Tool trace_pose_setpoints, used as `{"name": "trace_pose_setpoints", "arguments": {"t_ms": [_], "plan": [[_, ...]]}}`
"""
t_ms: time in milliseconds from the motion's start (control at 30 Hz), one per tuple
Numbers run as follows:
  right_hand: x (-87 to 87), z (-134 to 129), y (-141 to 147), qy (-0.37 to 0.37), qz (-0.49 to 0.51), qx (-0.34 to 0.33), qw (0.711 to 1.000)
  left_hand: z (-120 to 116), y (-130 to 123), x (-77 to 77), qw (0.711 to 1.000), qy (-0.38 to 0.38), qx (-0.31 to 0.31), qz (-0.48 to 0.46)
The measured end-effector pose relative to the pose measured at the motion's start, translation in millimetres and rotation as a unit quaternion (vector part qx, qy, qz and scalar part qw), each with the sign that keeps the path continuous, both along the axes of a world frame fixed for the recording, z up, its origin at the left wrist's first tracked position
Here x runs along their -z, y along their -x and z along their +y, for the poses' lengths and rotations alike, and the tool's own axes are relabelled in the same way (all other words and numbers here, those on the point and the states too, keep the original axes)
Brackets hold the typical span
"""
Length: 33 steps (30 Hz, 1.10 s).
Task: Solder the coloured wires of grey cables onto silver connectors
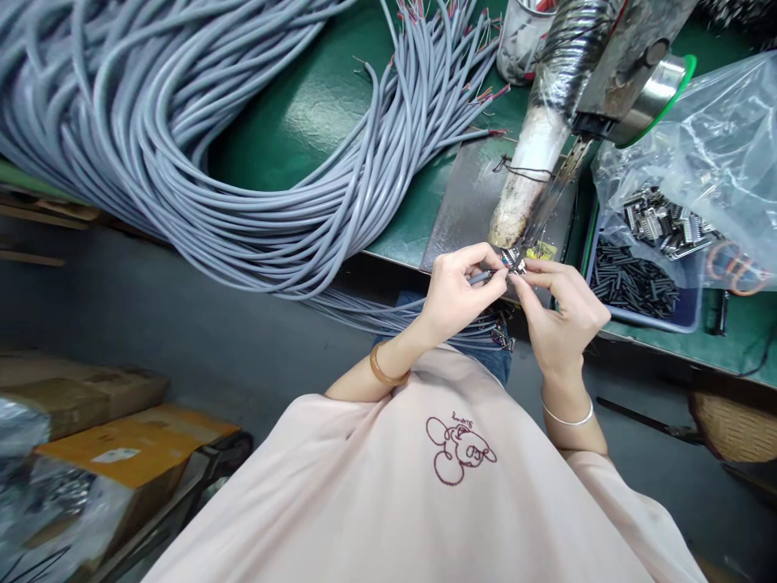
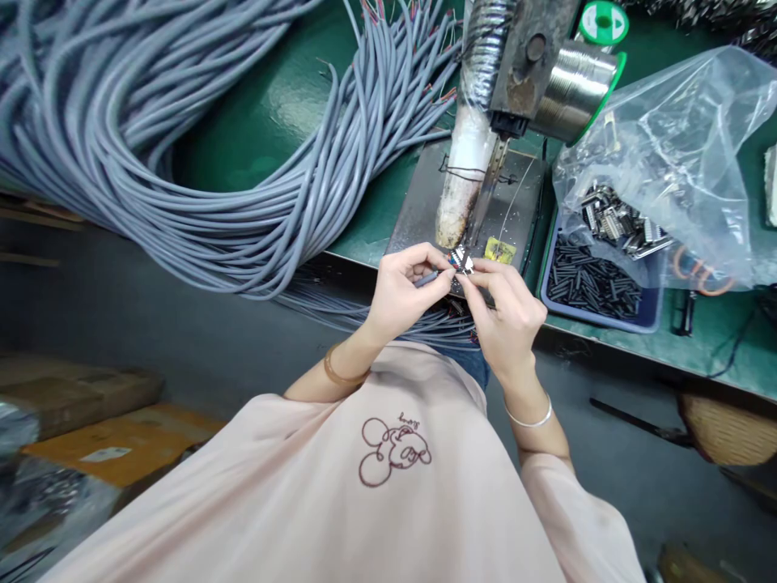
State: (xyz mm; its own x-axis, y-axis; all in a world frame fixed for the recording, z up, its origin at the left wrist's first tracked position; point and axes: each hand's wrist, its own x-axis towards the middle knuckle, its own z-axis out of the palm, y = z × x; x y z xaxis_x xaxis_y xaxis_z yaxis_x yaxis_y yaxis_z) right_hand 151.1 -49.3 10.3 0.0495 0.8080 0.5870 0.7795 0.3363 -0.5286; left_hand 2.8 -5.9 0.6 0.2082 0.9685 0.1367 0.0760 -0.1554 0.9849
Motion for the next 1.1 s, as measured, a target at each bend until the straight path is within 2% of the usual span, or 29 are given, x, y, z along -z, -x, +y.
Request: {"name": "trace_pose_setpoints", "arguments": {"t_ms": [300, 533, 1100], "plan": [[-3.4, -4.5, 0.8, -0.011, -0.002, 0.003, 1.000, 0.8, 1.1, -1.5, 1.000, 0.001, 0.011, -0.005], [3.9, -7.9, -3.3, -0.008, -0.012, -0.013, 1.000, -3.1, 1.2, 2.9, 1.000, -0.007, 0.015, 0.016], [12.2, -13.7, -7.5, 0.007, -0.005, -0.002, 1.000, -7.3, 3.5, 7.9, 0.999, -0.005, 0.031, 0.044]]}}
